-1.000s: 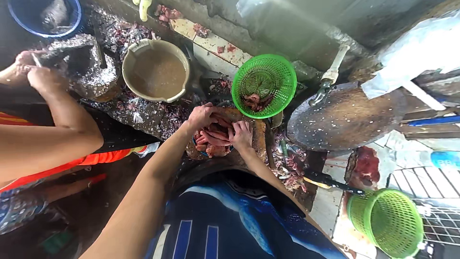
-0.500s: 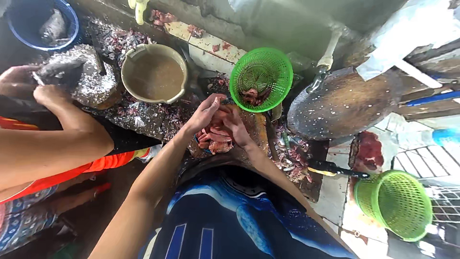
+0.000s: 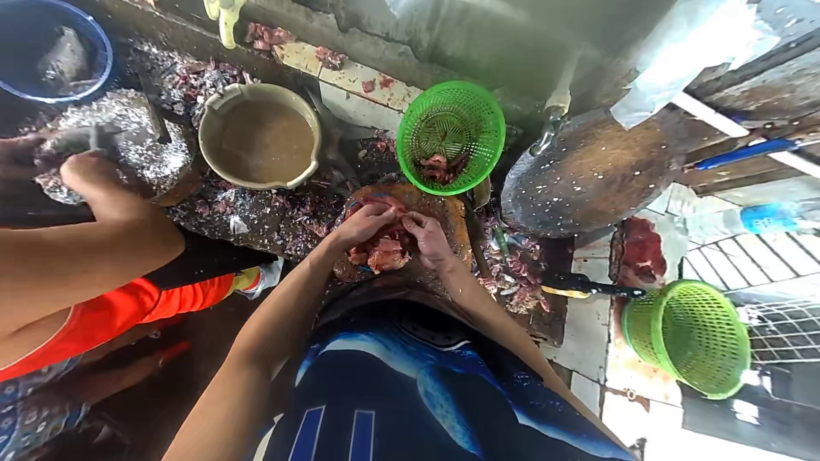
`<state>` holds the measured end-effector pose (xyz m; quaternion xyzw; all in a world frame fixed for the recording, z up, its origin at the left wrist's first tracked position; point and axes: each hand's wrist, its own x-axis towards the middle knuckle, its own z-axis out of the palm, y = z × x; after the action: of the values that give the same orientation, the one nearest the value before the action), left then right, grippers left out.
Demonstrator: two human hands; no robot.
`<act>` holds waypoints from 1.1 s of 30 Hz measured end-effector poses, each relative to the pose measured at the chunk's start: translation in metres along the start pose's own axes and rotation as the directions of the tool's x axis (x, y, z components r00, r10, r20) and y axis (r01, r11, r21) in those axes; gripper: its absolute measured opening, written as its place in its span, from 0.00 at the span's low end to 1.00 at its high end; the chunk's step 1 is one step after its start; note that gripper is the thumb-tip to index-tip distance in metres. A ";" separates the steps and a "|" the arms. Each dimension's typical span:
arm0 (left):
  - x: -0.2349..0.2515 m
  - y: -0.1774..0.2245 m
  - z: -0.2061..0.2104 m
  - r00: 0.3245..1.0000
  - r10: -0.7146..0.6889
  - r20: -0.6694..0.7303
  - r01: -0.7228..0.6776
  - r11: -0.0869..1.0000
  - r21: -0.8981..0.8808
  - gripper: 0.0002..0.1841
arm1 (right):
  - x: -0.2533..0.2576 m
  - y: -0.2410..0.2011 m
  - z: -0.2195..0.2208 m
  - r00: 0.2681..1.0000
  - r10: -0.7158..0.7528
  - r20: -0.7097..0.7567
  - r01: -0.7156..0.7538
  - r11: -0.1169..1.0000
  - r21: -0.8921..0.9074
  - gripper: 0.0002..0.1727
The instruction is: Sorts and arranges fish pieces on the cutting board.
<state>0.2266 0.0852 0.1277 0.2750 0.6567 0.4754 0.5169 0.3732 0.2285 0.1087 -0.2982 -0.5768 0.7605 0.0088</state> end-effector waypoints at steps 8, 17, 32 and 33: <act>0.018 -0.016 -0.038 0.986 0.163 -0.035 -0.149 0.954 0.260 0.13 | 0.019 0.001 -0.009 0.973 -0.181 -0.147 0.108 0.909 -0.402 0.11; 0.036 -0.048 -0.042 0.911 0.125 -0.392 0.229 0.637 0.736 0.21 | 0.023 0.015 -0.034 0.957 0.114 -0.267 -0.284 0.557 -0.781 0.21; 0.036 -0.077 -0.056 0.876 0.425 -0.227 -0.121 0.650 0.750 0.07 | 0.066 -0.027 -0.083 0.903 -0.242 -0.355 -0.148 0.601 -0.786 0.13; 0.034 -0.079 -0.057 0.858 0.429 -0.283 -0.102 0.682 0.725 0.07 | 0.078 -0.037 -0.092 0.885 -0.268 -0.382 -0.163 0.589 -0.792 0.14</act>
<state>0.1722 0.0635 0.0422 0.4288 0.8336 0.3181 0.1420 0.3398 0.3489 0.0927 -0.4237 -0.8464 0.3208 0.0333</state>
